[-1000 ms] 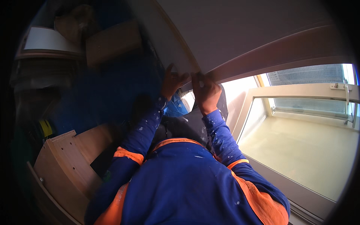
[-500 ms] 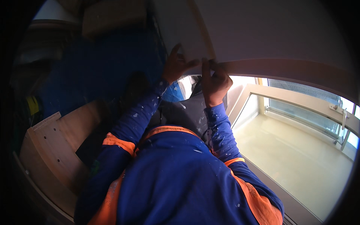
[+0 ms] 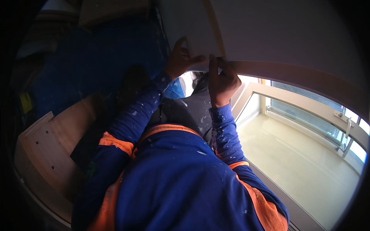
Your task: The person positions and fits long, curved wooden wall panels along the base of a wall in a room under renovation. They repeatedly lift the panels, align them against the wall, and adjust their placement to ensure a proper fit.
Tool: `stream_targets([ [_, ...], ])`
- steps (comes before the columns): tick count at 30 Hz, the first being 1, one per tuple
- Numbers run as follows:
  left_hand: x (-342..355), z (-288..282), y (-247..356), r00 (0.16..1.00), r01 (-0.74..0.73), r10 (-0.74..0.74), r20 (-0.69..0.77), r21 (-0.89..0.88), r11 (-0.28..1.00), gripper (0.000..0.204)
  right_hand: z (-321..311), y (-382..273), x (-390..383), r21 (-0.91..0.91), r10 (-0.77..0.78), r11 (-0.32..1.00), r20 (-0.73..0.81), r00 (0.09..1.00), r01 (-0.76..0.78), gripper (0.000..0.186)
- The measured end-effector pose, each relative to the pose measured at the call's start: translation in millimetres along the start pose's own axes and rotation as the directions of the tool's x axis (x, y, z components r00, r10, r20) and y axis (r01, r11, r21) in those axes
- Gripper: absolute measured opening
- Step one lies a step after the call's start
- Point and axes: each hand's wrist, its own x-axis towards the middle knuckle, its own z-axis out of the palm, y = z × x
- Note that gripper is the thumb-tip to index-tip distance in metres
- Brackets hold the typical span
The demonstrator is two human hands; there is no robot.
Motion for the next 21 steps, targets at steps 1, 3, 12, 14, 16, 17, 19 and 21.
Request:
stream_targets([
  [1, 0, 0, 0, 1.0, 0.005, -0.005, 0.0, 0.013, 1.0, 0.13, 0, 1, 0, -0.002, -0.016, 1.0, -0.009, 1.0, 0.016, 0.016],
  [3, 0, 0, 0, 1.0, 0.016, -0.016, -0.001, 0.039, 0.999, 0.13, 0, 4, -2, -0.002, -0.049, 0.999, -0.027, 0.998, 0.049, 0.014],
  [12, -2, -1, 4, 1.0, 0.0, 0.0, -0.01, 0.052, 0.999, 0.128, -11, -1, 3, 0.072, -0.19, 0.976, -0.174, 0.966, 0.205, 0.027],
  [14, -2, 0, 5, 1.0, 0.002, -0.002, -0.004, -0.012, 1.0, 0.128, -21, -9, 5, -0.014, -0.162, 0.987, -0.142, 0.976, 0.162, 0.027],
  [16, -2, 0, 5, 1.0, -0.001, 0.001, -0.001, -0.021, 1.0, 0.128, -23, -5, 8, -0.04, -0.211, 0.977, -0.068, 0.975, 0.209, 0.028],
  [17, -1, -1, 4, 1.0, -0.006, 0.006, 0.0, 0.001, 1.0, 0.128, -23, -4, 10, -0.052, -0.235, 0.971, -0.031, 0.972, 0.233, 0.028],
  [19, -2, -1, 4, 1.0, -0.003, 0.003, 0.003, 0.024, 1.0, 0.128, -20, -5, 10, -0.103, -0.258, 0.961, -0.001, 0.966, 0.257, 0.028],
  [21, -2, -1, 5, 1.0, 0.014, -0.014, 0.007, 0.024, 1.0, 0.128, -18, -5, 11, -0.131, -0.257, 0.958, 0.006, 0.966, 0.255, 0.027],
])
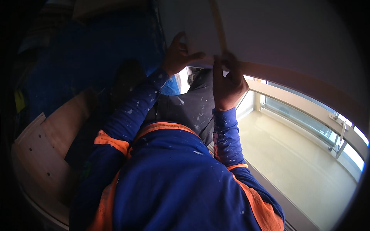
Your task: The person positions and fits long, curved wooden wall panels along the base of a wall in a room under renovation. They repeatedly lift the panels, align them against the wall, and adjust their placement to ensure a proper fit.
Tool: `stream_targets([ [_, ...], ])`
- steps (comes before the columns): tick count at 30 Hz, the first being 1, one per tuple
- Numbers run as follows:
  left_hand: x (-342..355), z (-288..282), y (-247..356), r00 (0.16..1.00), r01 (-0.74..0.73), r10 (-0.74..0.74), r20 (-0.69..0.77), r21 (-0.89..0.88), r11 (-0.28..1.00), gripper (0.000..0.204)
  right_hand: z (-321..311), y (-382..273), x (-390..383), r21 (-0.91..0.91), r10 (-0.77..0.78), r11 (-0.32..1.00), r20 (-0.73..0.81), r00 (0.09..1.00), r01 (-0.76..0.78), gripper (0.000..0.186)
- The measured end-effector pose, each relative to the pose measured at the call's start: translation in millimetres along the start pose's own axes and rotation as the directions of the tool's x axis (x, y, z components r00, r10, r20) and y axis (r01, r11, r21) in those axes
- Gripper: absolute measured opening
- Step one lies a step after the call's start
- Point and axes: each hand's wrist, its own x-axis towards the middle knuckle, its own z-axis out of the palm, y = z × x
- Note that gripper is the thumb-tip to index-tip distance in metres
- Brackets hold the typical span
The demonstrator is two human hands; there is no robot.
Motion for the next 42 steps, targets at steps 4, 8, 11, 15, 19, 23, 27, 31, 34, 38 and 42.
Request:
stream_targets([
  [4, -1, 0, 6, 0.999, -0.042, 0.042, 0.001, -0.028, 0.999, 0.125, 5, 4, -2, 0.0, 0.025, 1.0, -0.026, 0.999, -0.025, 0.024],
  [8, -2, -3, 10, 0.999, 0.033, -0.031, 0.033, -0.066, 0.997, 0.124, 5, -1, -2, 0.041, 0.092, 0.995, -0.031, 0.995, -0.091, 0.021],
  [11, -4, -4, 17, 0.999, 0.038, -0.037, 0.026, -0.029, 0.999, 0.125, 4, -1, -2, 0.018, 0.082, 0.996, -0.027, 0.996, -0.082, 0.021],
  [15, -5, -5, 20, 0.999, 0.043, -0.042, 0.02, -0.028, 0.999, 0.126, 8, 2, -3, 0.048, 0.086, 0.995, -0.052, 0.995, -0.083, 0.021],
  [19, -6, -4, 24, 0.998, 0.061, -0.06, 0.03, -0.058, 0.996, 0.125, 8, 4, -4, 0.066, 0.1, 0.993, -0.046, 0.994, -0.097, 0.021],
  [23, -6, -5, 24, 0.997, 0.063, -0.059, 0.045, -0.088, 0.994, 0.125, 6, 1, -3, 0.054, 0.101, 0.994, -0.035, 0.994, -0.099, 0.022],
  [27, -5, -6, 23, 0.996, 0.076, -0.073, 0.043, -0.066, 0.995, 0.126, 8, 4, -4, 0.032, 0.088, 0.996, -0.043, 0.995, -0.087, 0.022],
  [31, -6, -4, 22, 0.997, 0.075, -0.072, 0.037, -0.083, 0.994, 0.124, 3, 4, -6, 0.065, 0.092, 0.994, -0.066, 0.994, -0.088, 0.02],
  [34, -5, -4, 14, 0.998, 0.058, -0.056, 0.023, -0.088, 0.994, 0.121, -7, 6, -11, 0.054, 0.134, 0.99, -0.011, 0.991, -0.133, 0.019],
  [38, -7, -5, 18, 1.0, 0.016, -0.015, 0.014, -0.038, 0.999, 0.12, 0, 5, -11, 0.085, 0.151, 0.985, -0.015, 0.988, -0.149, 0.019],
  [42, -7, -7, 20, 1.0, -0.003, 0.003, 0.002, 0.007, 1.0, 0.119, 1, 5, -12, 0.023, 0.135, 0.991, -0.009, 0.991, -0.135, 0.019],
])
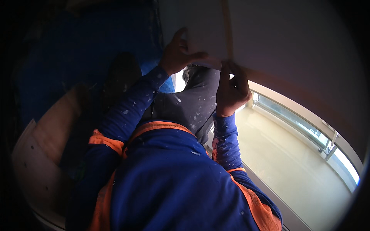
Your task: The person positions and fits long, curved wooden wall panels along the base of a wall in a room under renovation. They repeatedly lift the panels, align them against the wall, and adjust their placement to ensure a proper fit.
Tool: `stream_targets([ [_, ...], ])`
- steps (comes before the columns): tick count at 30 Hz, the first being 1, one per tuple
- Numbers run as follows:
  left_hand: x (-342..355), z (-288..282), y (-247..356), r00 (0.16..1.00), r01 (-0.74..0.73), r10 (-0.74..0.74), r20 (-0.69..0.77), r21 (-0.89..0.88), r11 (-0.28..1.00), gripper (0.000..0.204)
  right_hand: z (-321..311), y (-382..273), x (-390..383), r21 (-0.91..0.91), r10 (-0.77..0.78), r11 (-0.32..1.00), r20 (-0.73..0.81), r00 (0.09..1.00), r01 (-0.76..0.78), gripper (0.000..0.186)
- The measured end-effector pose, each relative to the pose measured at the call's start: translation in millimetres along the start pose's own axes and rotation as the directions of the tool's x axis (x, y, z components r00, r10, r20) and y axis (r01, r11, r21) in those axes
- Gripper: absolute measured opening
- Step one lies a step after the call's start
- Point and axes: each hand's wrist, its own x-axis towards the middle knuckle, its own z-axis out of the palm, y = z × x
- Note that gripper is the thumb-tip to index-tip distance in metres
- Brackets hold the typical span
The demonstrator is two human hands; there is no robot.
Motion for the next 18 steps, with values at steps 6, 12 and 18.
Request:
stream_targets([
  [6, 0.2, 1.5, -2.0, 1.0, 0.026, -0.026, 0.002, -0.036, 0.999, 0.12, -1.7, 0.9, 1.2, -0.044, -0.049, 0.998, 0.023, 0.999, 0.05, 0.021],
  [12, -0.9, 1.4, 0.6, 0.999, 0.032, -0.032, 0.008, -0.031, 0.999, 0.121, 3.9, -5.6, 5.6, -0.008, -0.05, 0.999, -0.03, 0.998, 0.05, 0.024],
  [18, -1.9, 2.3, -3.1, 0.999, 0.037, -0.037, 0.003, -0.06, 0.998, 0.121, 3.4, -3.0, 5.8, -0.037, -0.049, 0.998, -0.022, 0.999, 0.048, 0.023],
])
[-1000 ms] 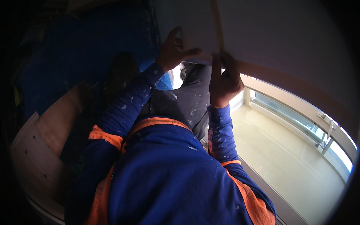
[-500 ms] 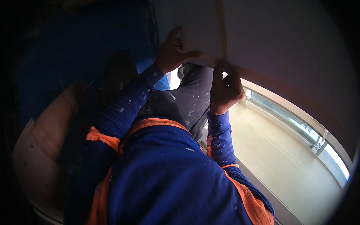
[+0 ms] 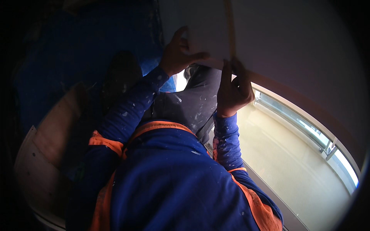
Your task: The person positions and fits long, curved wooden wall panels along the base of a wall in a room under renovation. They repeatedly lift the panels, align them against the wall, and adjust their placement to ensure a proper fit.
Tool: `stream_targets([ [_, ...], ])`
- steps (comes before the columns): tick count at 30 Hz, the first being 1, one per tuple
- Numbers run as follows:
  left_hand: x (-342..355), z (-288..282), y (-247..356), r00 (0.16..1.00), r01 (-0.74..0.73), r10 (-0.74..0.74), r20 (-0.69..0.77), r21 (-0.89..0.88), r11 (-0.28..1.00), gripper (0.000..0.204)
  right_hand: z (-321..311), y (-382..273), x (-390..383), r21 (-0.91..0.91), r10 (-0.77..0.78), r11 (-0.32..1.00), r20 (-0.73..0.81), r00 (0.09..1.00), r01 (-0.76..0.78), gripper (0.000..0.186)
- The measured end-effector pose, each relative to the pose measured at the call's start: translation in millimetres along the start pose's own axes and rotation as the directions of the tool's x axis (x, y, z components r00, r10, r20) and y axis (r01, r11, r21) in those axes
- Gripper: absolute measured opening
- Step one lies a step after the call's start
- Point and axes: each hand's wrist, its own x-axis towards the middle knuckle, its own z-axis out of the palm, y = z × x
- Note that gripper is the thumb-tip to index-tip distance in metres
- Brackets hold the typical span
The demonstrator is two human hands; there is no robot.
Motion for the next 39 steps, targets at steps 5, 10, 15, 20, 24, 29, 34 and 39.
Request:
stream_targets([
  [5, -0.2, -0.3, 3.8, 1.0, -0.005, 0.005, -0.002, 0.041, 0.999, 0.122, 1.4, 2.0, 0.1, 0.015, 0.015, 1.0, -0.008, 1.0, -0.014, 0.021],
  [10, -0.5, -0.6, 5.9, 1.0, 0.006, -0.006, 0.002, 0.054, 0.999, 0.121, 1.8, 2.9, 1.7, 0.055, -0.015, 0.998, -0.019, 1.0, 0.016, 0.021],
  [15, -0.6, -0.7, 4.5, 1.0, 0.017, -0.017, 0.0, 0.037, 0.999, 0.121, 1.6, 4.5, 0.7, 0.06, 0.0, 0.998, -0.006, 1.0, 0.001, 0.022],
  [20, 0.1, -1.3, 5.1, 1.0, -0.001, 0.001, 0.003, 0.032, 1.0, 0.119, 1.0, 3.9, 0.9, 0.04, 0.001, 0.999, -0.005, 1.0, -0.001, 0.022],
  [24, -1.2, -0.7, 6.4, 1.0, 0.008, -0.008, -0.012, 0.023, 1.0, 0.118, 0.9, 3.7, 0.1, 0.038, 0.015, 0.999, 0.0, 1.0, -0.015, 0.022],
  [29, -0.2, -0.3, 5.2, 1.0, 0.001, 0.0, -0.005, 0.038, 0.999, 0.118, 0.9, 2.9, 1.1, 0.04, 0.006, 0.999, -0.01, 1.0, -0.005, 0.022],
  [34, 0.0, -0.5, 3.2, 1.0, 0.026, -0.026, 0.001, 0.028, 0.999, 0.118, 1.2, 4.6, 1.1, 0.052, 0.003, 0.999, -0.005, 1.0, -0.003, 0.022],
  [39, -0.6, 0.8, 3.0, 1.0, -0.006, 0.006, 0.001, 0.032, 0.999, 0.119, 0.7, 7.0, -0.5, 0.052, 0.01, 0.999, -0.008, 1.0, -0.01, 0.021],
])
